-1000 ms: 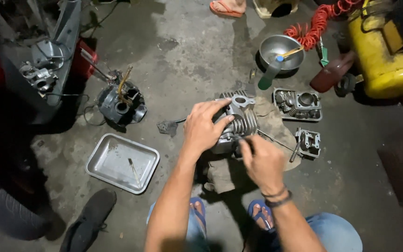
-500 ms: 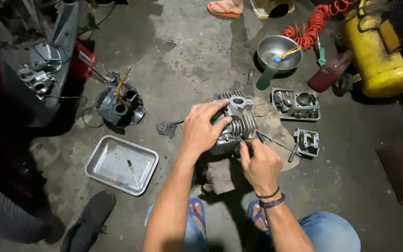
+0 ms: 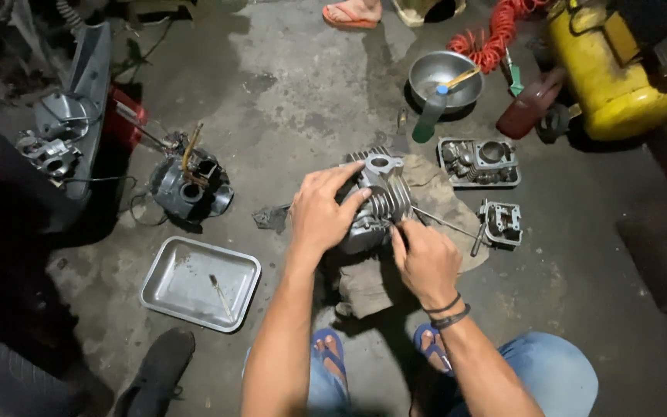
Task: The person sits on the floor and uses a screwdriver to tighten bolts on a metal engine cylinder head. They rotate the cylinder head to access different sides and continue tightening the bolts.
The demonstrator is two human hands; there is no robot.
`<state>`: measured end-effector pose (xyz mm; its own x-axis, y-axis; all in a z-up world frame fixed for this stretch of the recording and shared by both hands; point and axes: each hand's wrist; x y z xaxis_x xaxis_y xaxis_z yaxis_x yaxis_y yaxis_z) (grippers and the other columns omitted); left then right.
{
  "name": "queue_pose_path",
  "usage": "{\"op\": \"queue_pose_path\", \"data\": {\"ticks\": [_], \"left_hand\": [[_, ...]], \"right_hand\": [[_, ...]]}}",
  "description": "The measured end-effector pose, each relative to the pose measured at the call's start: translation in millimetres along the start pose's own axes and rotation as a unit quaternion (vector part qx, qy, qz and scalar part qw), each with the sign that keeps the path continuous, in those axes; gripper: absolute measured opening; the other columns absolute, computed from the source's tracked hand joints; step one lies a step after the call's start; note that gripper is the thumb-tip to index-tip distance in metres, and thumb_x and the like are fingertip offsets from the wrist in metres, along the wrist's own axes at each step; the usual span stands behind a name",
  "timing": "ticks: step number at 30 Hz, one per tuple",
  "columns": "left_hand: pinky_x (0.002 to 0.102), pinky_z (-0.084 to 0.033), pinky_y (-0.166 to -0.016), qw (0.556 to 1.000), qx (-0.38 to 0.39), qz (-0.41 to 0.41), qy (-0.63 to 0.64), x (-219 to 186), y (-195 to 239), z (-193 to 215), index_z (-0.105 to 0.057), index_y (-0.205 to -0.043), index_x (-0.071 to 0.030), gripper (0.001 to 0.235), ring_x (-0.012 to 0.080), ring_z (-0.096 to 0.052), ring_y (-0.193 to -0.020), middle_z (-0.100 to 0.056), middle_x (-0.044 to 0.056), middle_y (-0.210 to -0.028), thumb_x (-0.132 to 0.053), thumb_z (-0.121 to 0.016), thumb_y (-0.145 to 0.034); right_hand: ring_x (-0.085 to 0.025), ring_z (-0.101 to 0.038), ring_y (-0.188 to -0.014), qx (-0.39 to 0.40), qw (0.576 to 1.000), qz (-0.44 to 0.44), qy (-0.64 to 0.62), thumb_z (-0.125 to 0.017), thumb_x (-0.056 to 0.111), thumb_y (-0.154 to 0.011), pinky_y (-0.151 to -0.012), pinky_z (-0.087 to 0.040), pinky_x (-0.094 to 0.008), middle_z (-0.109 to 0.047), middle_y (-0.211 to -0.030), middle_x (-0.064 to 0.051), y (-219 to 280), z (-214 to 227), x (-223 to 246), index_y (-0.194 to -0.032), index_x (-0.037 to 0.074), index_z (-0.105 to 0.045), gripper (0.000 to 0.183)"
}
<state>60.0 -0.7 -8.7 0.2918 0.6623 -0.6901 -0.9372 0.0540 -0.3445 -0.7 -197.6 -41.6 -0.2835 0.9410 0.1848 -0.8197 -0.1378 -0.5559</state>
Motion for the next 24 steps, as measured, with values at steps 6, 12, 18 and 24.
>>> {"op": "queue_pose_path", "data": {"ticks": [6, 12, 18, 24], "left_hand": [[0.052, -0.053, -0.098, 1.0, -0.011, 0.01, -0.022, 3, -3, 0, -0.067, -0.136, -0.029, 0.043, 0.034, -0.064, -0.122, -0.073, 0.006, -0.125, -0.044, -0.067, -0.095], [0.049, -0.052, -0.102, 0.999, -0.029, 0.021, 0.008, 8, -6, -6, -0.068, -0.135, -0.029, 0.043, 0.0315, -0.063, -0.122, -0.071, 0.004, -0.126, -0.045, -0.068, -0.095], [0.05, -0.05, -0.103, 0.997, -0.053, 0.043, 0.039, 11, -16, -10, -0.068, -0.137, -0.028, 0.041, 0.0328, -0.062, -0.123, -0.071, 0.006, -0.127, -0.041, -0.067, -0.098], [0.048, -0.047, -0.106, 0.99, -0.114, 0.054, 0.066, 28, -30, -28, -0.068, -0.136, -0.025, 0.038, 0.0348, -0.063, -0.119, -0.071, 0.009, -0.126, -0.038, -0.063, -0.101]], "right_hand": [[-0.029, -0.074, -0.08, 0.054, 0.997, -0.052, -0.036, -0.066, 0.03, -0.101, -0.065, -0.058, -0.039, -0.072, -0.081, -0.007, 11, 20, -23, -0.103, 0.013, -0.071, 0.018], [-0.042, -0.072, -0.095, 0.079, 0.967, -0.129, -0.204, -0.067, 0.015, -0.097, -0.077, -0.057, -0.049, -0.076, -0.094, -0.016, 21, 25, -45, -0.112, 0.009, -0.072, 0.017], [-0.036, -0.075, -0.089, 0.081, 0.957, -0.154, -0.232, -0.075, 0.017, -0.091, -0.072, -0.058, -0.042, -0.078, -0.087, -0.013, 16, 57, -51, -0.106, 0.016, -0.077, 0.015], [-0.027, -0.074, -0.066, 0.08, 0.944, -0.197, -0.252, -0.079, 0.018, -0.088, -0.063, -0.056, -0.037, -0.079, -0.074, -0.009, 20, 70, -60, -0.102, 0.015, -0.077, 0.015]]}}
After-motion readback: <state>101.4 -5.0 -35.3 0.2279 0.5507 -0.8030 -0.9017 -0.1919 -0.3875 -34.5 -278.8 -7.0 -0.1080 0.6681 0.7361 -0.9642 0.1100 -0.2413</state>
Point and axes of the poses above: each hand's wrist, its own y-axis away from the middle knuckle, its own z-axis out of the back of the hand, x = y × z
